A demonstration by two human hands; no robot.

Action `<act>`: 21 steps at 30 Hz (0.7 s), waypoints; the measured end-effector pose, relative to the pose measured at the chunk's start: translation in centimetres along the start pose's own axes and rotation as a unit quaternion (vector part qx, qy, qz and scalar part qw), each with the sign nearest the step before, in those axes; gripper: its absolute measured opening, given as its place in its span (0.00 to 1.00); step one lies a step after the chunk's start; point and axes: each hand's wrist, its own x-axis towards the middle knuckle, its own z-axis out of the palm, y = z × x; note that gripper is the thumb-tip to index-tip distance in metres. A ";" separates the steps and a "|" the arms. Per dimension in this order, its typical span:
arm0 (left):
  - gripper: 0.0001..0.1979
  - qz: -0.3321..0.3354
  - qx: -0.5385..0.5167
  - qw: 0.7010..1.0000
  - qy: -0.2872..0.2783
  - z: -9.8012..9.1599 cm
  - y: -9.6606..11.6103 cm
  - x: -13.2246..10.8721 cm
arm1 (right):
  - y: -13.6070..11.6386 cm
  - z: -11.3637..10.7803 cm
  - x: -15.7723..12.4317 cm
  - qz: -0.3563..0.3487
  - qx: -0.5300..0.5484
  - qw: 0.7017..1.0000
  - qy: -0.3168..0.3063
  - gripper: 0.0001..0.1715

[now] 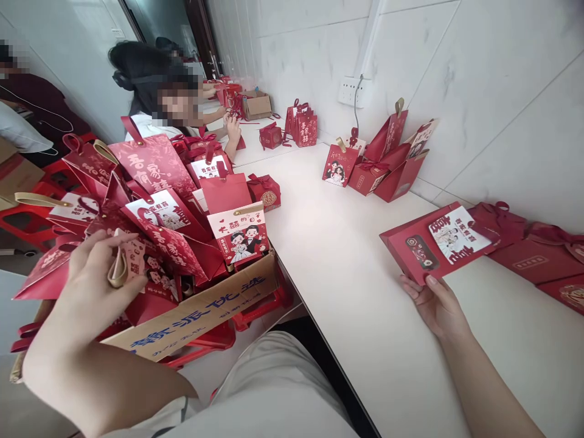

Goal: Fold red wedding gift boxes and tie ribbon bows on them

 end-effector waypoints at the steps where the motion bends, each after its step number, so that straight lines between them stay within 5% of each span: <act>1: 0.30 0.025 -0.006 1.000 -0.009 -0.3 0.4 -0.5 | 0.0 0.0 0.0 -0.002 -0.009 1.000 0.002 0.18; 6: 0.29 0.108 -0.043 0.989 0.092 -0.5 5.0 -1.7 | 0.0 0.1 -0.1 -0.003 -0.022 1.000 0.005 0.20; 10: 0.33 0.007 0.073 0.977 0.200 2.0 8.3 0.0 | 0.0 0.1 0.0 -0.002 -0.027 1.000 0.007 0.18; 14: 0.32 -0.098 0.207 0.968 0.099 2.9 8.4 1.8 | -0.1 0.4 -0.3 -0.020 -0.047 0.999 -0.018 0.15; 19: 0.29 -0.009 0.206 0.978 -0.022 0.8 4.8 1.2 | -0.6 3.8 -2.1 -0.026 -0.046 0.993 -0.109 0.19; 21: 0.29 0.016 0.181 0.983 -0.028 0.4 3.7 0.8 | -1.1 6.7 -3.2 -0.022 -0.060 0.977 -0.202 0.21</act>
